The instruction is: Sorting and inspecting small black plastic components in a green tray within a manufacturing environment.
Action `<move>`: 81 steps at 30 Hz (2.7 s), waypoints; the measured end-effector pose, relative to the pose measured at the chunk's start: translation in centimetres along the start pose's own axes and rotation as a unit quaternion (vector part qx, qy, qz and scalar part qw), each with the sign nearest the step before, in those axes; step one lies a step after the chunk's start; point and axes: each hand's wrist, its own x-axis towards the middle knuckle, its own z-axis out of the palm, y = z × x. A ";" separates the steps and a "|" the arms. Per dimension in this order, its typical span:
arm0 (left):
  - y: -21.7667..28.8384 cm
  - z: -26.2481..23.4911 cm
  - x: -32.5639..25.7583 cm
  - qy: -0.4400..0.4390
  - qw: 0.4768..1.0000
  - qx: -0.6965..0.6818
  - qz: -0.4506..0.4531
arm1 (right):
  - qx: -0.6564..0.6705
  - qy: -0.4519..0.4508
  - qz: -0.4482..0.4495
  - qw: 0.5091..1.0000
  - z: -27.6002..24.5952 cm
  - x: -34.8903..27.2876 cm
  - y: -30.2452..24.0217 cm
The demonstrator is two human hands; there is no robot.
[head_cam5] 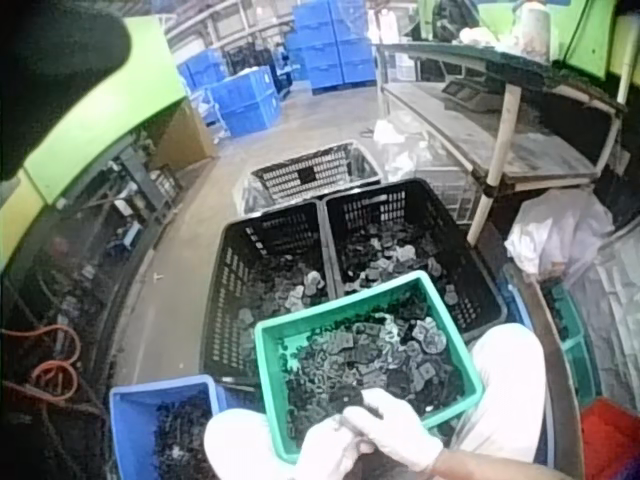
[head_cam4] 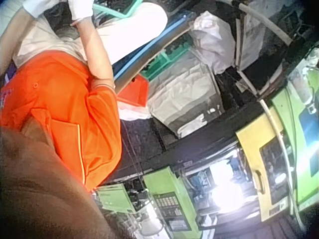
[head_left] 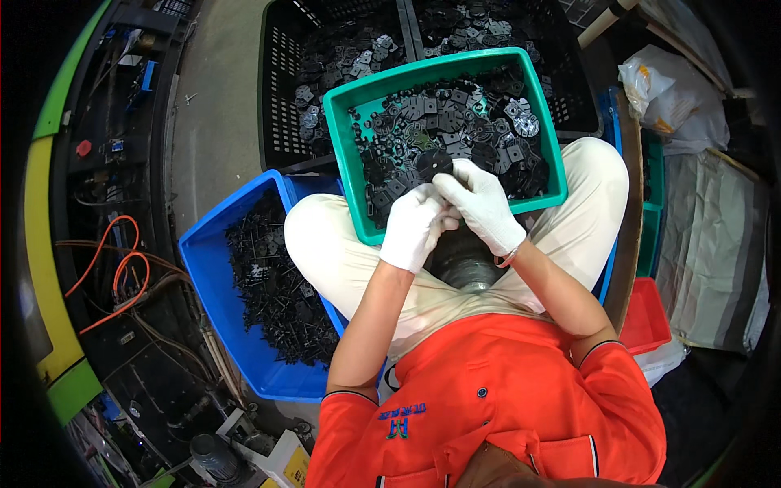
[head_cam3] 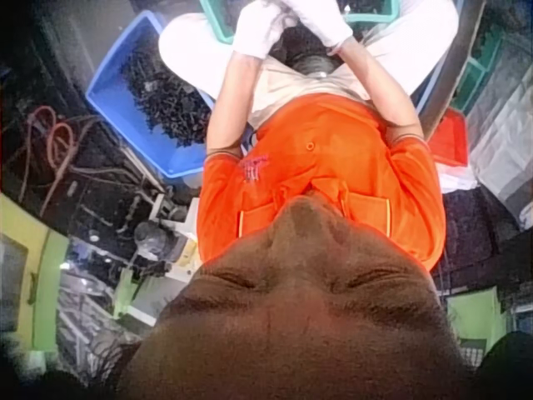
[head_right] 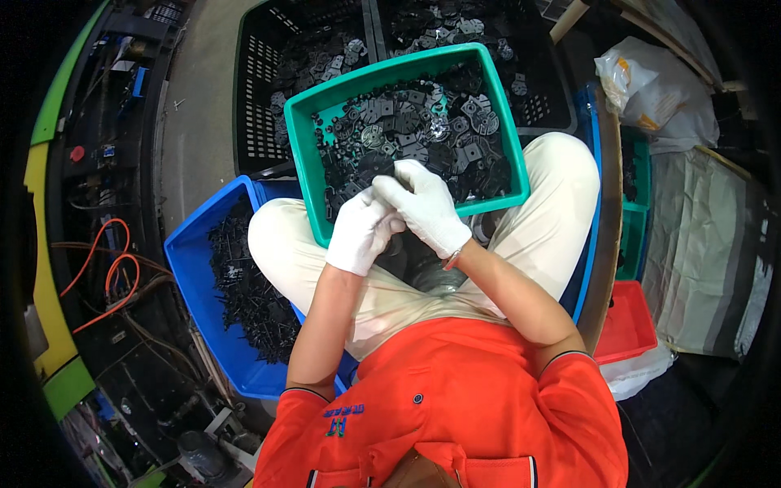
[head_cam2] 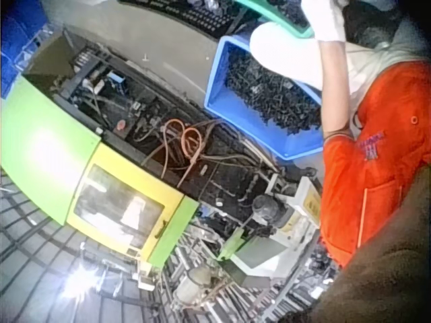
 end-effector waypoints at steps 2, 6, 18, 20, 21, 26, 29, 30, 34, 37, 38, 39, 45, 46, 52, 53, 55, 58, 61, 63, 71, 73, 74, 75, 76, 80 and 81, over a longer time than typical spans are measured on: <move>0.7 -0.3 -0.1 0.030 0.994 0.094 0.050 | -0.055 0.063 -0.048 0.995 -0.2 0.0 -0.1; 2.2 0.6 -0.8 0.074 0.978 0.117 0.156 | -0.006 0.030 -0.051 0.998 -0.4 0.0 -0.5; 2.6 1.7 0.3 0.104 0.975 0.106 0.166 | 0.002 0.003 -0.022 1.000 -1.1 -0.7 0.1; 2.4 1.4 0.8 0.094 0.979 0.079 0.163 | 0.013 0.011 -0.018 1.000 -1.9 -0.7 -0.7; 2.3 1.0 1.1 0.085 0.982 0.051 0.161 | 0.024 0.017 -0.014 0.999 -2.4 -0.5 -0.9; 2.6 -0.8 2.5 0.108 0.962 0.215 0.131 | 0.102 0.153 -0.096 0.978 -10.1 3.1 -3.1; 1.8 -0.5 4.1 0.057 0.910 0.385 0.144 | 0.205 0.189 -0.116 0.953 -14.0 5.9 -5.2; 1.6 -0.3 4.5 0.046 0.877 0.452 0.157 | 0.230 0.192 -0.095 0.949 -14.5 6.5 -5.2; 0.3 0.3 5.6 0.037 0.831 0.527 0.171 | -0.128 0.246 -0.116 0.954 -12.5 5.4 -3.2; -0.4 0.2 5.9 0.031 0.830 0.529 0.174 | -0.470 0.135 -0.234 0.840 -8.9 3.4 -0.6; -0.5 -0.3 5.8 0.031 0.822 0.535 0.195 | -0.516 0.125 -0.243 0.812 -7.8 3.2 0.9; -0.5 -0.7 5.9 0.031 0.813 0.539 0.218 | -0.530 0.111 -0.255 0.801 -6.9 3.0 1.4; 1.7 1.0 4.4 0.049 0.918 0.378 0.111 | -0.354 0.103 -0.249 0.896 -7.4 3.7 0.7; 2.4 1.4 4.2 0.040 0.925 0.364 0.105 | -0.290 0.078 -0.165 0.940 -7.7 3.3 -0.7; 3.7 3.7 3.1 -0.039 0.949 0.299 0.087 | -0.049 -0.031 -0.083 0.995 -6.9 2.7 -3.2; 3.6 3.8 3.2 -0.047 0.957 0.272 0.093 | -0.050 -0.031 -0.084 0.995 -6.7 2.8 -2.9; 3.6 4.1 3.3 -0.043 0.966 0.236 0.097 | 0.036 0.001 -0.083 0.996 -6.3 2.7 -2.4; 3.5 3.7 3.0 -0.015 0.976 0.177 0.124 | -0.006 0.006 -0.055 0.998 -4.6 1.3 -2.6; 3.2 3.6 3.1 -0.024 0.978 0.155 0.137 | -0.096 0.020 -0.088 0.991 -4.1 0.5 -2.0; 3.3 3.9 2.8 0.002 0.969 0.196 0.149 | -0.120 0.020 -0.094 0.988 -4.2 0.9 -1.1; 4.7 0.1 5.2 0.090 0.939 0.292 0.160 | 0.056 0.078 -0.063 0.993 -10.4 4.5 -3.8; 4.9 -0.2 6.7 0.069 0.913 0.360 0.180 | 0.178 0.064 -0.098 0.977 -14.0 7.1 -4.7; 4.8 -0.5 7.8 0.058 0.867 0.446 0.214 | 0.215 0.075 -0.074 0.971 -14.9 8.2 -5.7; 4.9 -0.1 8.3 0.046 0.812 0.526 0.248 | 0.251 0.085 -0.051 0.963 -15.5 9.1 -6.5; 4.8 0.4 8.5 0.042 0.745 0.608 0.273 | 0.263 0.105 -0.057 0.957 -15.9 9.6 -6.3; 3.7 0.6 11.2 0.013 0.524 0.790 0.316 | 0.216 0.071 -0.098 0.969 -14.4 8.5 -4.2; 3.7 0.6 11.6 0.014 0.524 0.791 0.315 | 0.191 0.060 -0.080 0.977 -13.4 7.6 -3.9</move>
